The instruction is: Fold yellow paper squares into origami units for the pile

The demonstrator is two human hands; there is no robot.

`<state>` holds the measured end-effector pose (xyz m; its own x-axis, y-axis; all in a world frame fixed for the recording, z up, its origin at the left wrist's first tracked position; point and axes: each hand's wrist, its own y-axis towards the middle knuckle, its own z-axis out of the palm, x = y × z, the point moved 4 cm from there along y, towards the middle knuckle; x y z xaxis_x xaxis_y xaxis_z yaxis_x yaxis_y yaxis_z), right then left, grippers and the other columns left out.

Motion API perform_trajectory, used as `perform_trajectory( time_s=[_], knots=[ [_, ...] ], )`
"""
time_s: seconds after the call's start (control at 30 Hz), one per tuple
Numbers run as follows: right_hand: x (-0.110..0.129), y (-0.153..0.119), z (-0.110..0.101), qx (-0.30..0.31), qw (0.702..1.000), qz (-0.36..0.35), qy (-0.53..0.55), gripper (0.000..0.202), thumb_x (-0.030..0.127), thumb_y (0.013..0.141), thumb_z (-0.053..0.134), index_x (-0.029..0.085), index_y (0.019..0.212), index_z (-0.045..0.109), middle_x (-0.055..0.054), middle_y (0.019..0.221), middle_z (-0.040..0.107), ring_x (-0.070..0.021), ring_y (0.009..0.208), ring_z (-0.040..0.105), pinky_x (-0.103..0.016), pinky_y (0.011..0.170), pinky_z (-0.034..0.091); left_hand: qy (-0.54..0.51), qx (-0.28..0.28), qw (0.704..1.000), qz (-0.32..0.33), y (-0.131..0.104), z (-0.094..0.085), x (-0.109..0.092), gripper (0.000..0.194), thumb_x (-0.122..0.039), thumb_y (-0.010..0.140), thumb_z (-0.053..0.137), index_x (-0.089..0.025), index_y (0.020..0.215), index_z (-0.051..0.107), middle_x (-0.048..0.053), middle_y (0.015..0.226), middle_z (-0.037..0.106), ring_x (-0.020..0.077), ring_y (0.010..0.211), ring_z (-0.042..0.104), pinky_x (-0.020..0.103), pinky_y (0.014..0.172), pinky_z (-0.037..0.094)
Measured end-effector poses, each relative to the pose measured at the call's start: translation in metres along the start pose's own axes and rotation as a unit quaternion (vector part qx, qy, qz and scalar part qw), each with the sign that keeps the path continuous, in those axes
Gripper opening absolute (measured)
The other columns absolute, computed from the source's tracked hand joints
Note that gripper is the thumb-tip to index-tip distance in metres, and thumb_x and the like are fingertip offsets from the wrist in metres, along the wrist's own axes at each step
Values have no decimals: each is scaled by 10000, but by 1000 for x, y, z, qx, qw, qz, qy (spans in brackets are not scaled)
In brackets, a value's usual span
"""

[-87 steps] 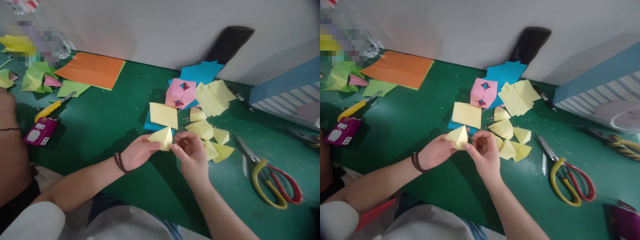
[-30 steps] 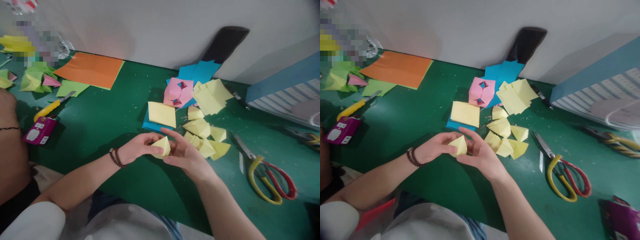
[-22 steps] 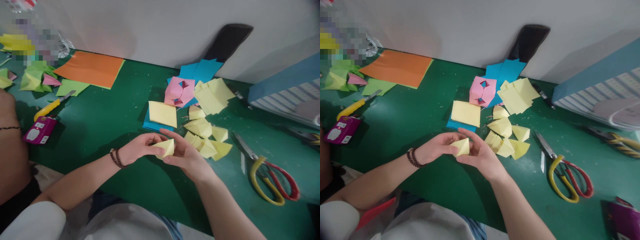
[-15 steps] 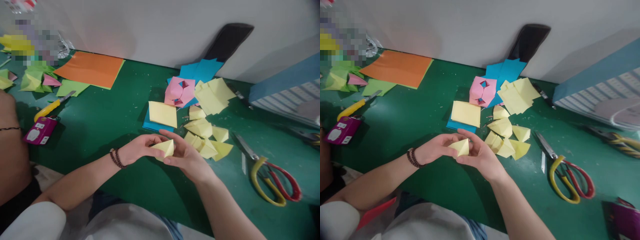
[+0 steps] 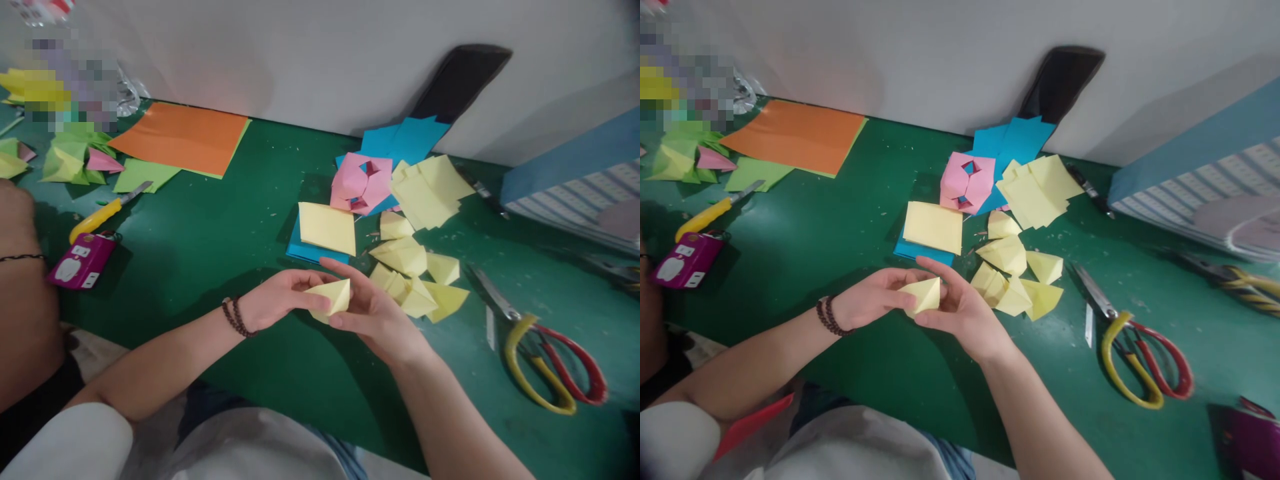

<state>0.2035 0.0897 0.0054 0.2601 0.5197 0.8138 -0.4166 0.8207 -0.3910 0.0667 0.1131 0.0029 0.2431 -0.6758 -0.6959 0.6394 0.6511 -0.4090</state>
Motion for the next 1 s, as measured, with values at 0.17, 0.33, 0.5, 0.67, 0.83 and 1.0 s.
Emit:
perform_trajectory(
  time_s=[0.17,0.33,0.5,0.67,0.83,1.0],
  knots=[
    [0,0,0,-10,1000,-4,15,641,182,611,847,333,1194,629,19,976,673,-112,800,635,-251,744,535,9,0,1000,-8,0,0,1,353,-296,560,893,-124,783,682,27,856,633,132,793,572,276,751,443],
    [0,0,1,-4,1000,0,23,611,186,611,846,331,1168,640,20,929,675,-121,777,640,-268,728,549,15,2,1000,-16,1,-2,3,379,-262,526,909,-136,801,681,21,848,633,135,801,580,277,758,457],
    [0,1,1,-6,999,8,42,627,186,606,854,323,1174,626,24,928,692,-114,755,659,-255,713,555,20,8,1000,-15,0,-1,3,410,-283,572,885,-126,904,704,56,928,649,158,850,590,292,797,458],
    [1,1,2,-1,999,3,33,695,189,633,837,318,1259,565,24,877,696,-119,756,656,-262,724,545,-32,13,999,-24,1,-1,3,411,-238,557,890,-140,922,729,47,919,678,152,840,600,282,812,443],
    [5,1,3,-13,999,-21,28,689,197,656,815,317,1278,545,9,934,700,-131,794,650,-292,764,535,-68,2,997,-42,2,-6,6,492,-293,524,913,-117,946,732,71,913,694,153,819,608,280,809,431],
    [6,2,1,-37,998,-24,35,606,247,675,810,306,1229,571,10,882,696,-136,765,641,-286,736,522,-78,14,996,-41,2,-4,6,479,-308,519,918,-117,921,741,72,914,702,150,815,616,284,821,446]
  ],
)
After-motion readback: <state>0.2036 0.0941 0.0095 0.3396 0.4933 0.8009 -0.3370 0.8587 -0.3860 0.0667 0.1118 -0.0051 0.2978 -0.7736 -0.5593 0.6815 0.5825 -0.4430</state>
